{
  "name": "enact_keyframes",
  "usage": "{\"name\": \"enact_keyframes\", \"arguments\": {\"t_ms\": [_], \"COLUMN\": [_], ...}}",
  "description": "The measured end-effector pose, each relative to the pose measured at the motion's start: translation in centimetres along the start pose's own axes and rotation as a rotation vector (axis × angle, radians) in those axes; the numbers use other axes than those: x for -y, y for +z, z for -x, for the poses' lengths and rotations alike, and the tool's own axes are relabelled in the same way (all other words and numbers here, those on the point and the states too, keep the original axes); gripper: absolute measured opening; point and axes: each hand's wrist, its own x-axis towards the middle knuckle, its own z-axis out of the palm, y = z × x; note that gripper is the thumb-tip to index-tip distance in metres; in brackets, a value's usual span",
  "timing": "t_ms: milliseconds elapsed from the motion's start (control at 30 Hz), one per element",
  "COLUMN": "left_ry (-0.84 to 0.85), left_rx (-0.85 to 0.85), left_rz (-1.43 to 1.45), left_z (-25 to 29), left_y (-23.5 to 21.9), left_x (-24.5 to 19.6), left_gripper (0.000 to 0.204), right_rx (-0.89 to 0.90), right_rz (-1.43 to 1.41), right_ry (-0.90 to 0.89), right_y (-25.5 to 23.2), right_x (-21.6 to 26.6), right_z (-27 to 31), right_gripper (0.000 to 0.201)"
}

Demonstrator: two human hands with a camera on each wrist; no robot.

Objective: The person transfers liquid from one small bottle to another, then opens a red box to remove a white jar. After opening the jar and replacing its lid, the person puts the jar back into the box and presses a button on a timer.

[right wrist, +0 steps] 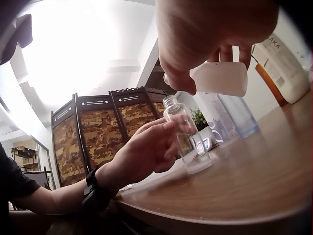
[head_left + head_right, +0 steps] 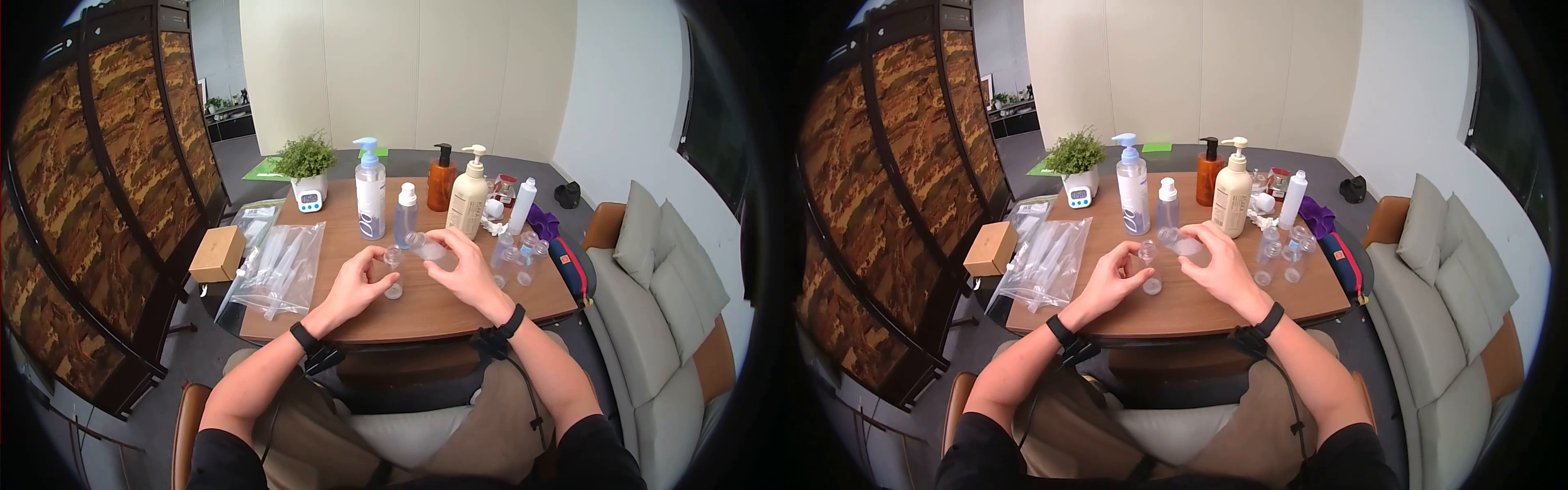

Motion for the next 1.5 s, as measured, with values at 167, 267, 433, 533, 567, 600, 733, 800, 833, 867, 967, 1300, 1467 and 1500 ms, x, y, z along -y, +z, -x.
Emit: {"name": "enact_keyframes", "arguments": {"t_ms": [167,267,433,533,567,600,733,800,833,867,967,1300,1467,1500], "left_ry": [-0.004,-0.009,-0.01,-0.007,-0.015,-0.024,-0.009,-0.014,-0.02,-0.029,-0.037,0.005,0.014,0.014], "left_rx": [-0.006,0.001,0.029,0.048,0.058,0.067,0.07,0.084,0.085,0.086,0.087,0.059,0.055,0.057], "left_rz": [-0.011,-0.013,-0.05,-0.078,-0.079,-0.08,-0.079,-0.089,-0.087,-0.088,-0.091,-0.082,-0.088,-0.087], "left_z": [-0.1,0.0,0.1,0.1,0.1,0.2,0.5,0.3,0.4,0.4,0.3,0.4,0.4,0.4], "left_y": [-0.1,-0.1,-0.8,-1.0,-1.0,-1.0,-0.7,-0.8,-0.8,-0.8,-0.8,-0.4,-0.4,-0.4], "left_x": [-0.2,-0.5,-1.5,-2.2,-2.5,-2.6,-2.1,-2.3,-2.3,-2.4,-2.5,-2.2,-1.9,-1.9], "left_gripper": [0.046,0.047,0.044,0.045,0.046,0.046,0.047,0.049,0.049,0.049,0.05,0.052,0.052,0.052], "right_rx": [0.0,-0.011,0.018,0.042,0.048,0.044,0.064,0.057,0.044,0.048,0.054,0.057,0.053,0.047], "right_rz": [0.009,0.027,0.097,0.093,0.092,0.117,0.227,0.225,0.227,0.225,0.221,0.271,0.301,0.314], "right_ry": [0.003,-0.012,-0.031,-0.029,-0.025,-0.038,-0.062,-0.078,-0.098,-0.096,-0.087,-0.125,-0.149,-0.159], "right_y": [-0.6,-0.8,-1.6,-1.9,-2.0,-2.0,-2.3,-2.2,-2.2,-2.2,-2.2,-1.8,-1.8,-1.8], "right_x": [0.5,0.6,1.0,1.4,1.5,1.7,1.8,1.7,1.8,1.8,1.9,1.8,1.9,1.8], "right_z": [-0.3,-0.4,-0.6,-0.5,-0.5,-0.6,-0.7,-0.8,-0.8,-0.9,-0.9,-0.8,-0.9,-0.9], "right_gripper": [0.042,0.042,0.041,0.041,0.041,0.041,0.045,0.044,0.043,0.043,0.044,0.043,0.045,0.045]}}
